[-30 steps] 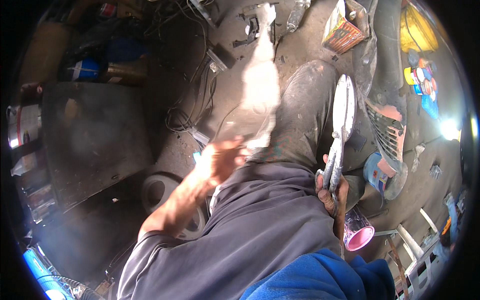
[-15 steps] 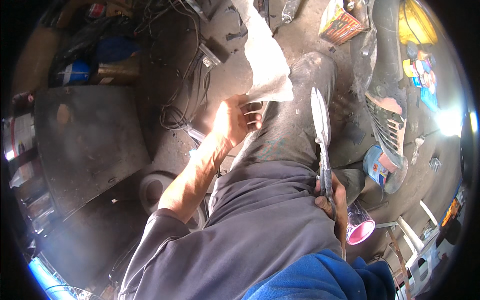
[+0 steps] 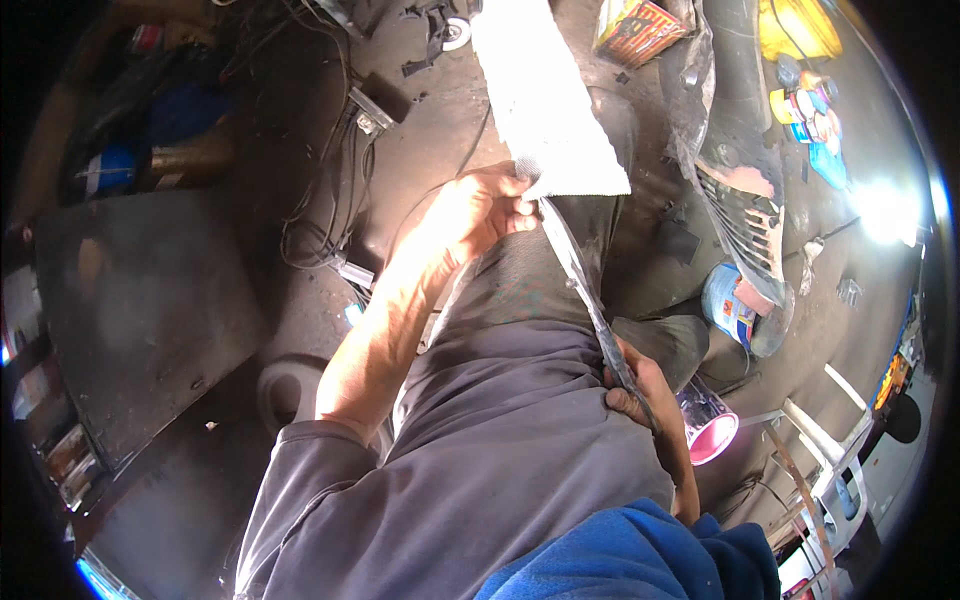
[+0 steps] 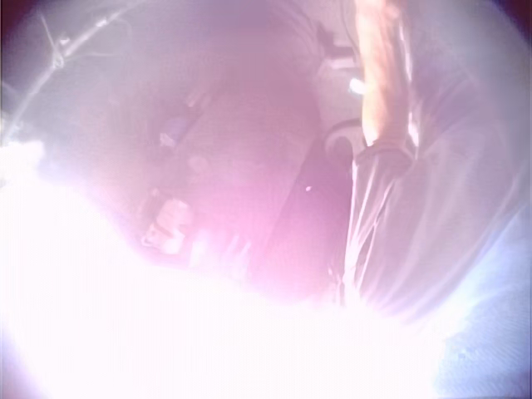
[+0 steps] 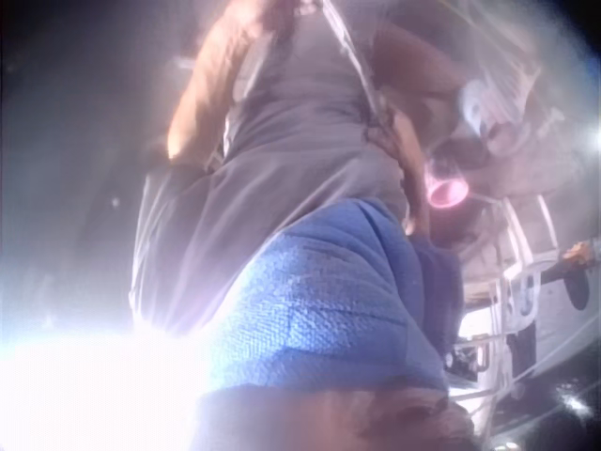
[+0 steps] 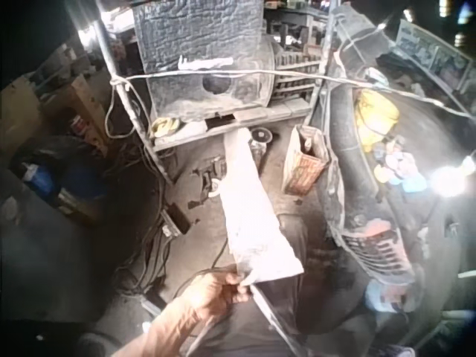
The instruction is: The person holds a gray plastic vent-like part and uses a soldering iron to apply heat to its slats. They then insert small metal pins into the slats and use pliers to cut a piece of mesh material, which they place over the part.
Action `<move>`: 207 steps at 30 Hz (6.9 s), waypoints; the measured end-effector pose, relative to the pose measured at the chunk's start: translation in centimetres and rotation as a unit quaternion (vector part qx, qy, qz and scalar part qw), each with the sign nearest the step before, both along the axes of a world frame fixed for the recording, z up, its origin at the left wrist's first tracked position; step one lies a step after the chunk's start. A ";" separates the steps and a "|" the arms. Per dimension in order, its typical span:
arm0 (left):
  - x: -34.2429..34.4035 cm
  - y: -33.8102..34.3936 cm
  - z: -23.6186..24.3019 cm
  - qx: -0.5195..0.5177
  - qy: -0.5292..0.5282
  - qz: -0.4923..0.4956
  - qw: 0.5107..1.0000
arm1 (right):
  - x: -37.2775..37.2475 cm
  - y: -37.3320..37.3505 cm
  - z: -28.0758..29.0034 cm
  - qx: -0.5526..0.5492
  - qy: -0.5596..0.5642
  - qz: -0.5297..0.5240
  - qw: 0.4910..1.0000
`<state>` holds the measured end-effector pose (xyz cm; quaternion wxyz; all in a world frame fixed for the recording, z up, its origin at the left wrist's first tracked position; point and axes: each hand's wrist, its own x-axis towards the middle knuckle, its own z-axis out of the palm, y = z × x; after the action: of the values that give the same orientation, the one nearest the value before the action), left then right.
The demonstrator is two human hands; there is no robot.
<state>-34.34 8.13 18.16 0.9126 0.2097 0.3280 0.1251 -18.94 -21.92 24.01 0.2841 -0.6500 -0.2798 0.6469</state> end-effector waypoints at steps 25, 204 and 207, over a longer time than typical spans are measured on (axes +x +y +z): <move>1.9 -0.6 -0.9 0.086 0.147 0.014 0.985 | -0.6 -1.4 -1.8 0.030 -0.099 -0.062 0.993; 7.4 -0.1 3.8 0.558 0.079 0.345 0.751 | -1.9 -1.7 -0.5 -0.020 -0.220 -0.099 0.970; 6.0 -0.4 2.2 0.463 0.014 0.287 0.838 | -1.8 -2.3 -0.8 -0.011 -0.230 -0.103 0.968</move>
<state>-28.39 7.77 20.38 0.6274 0.5059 0.2904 0.5159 -20.74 -24.24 23.22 0.2705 -0.8095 -0.2621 0.4503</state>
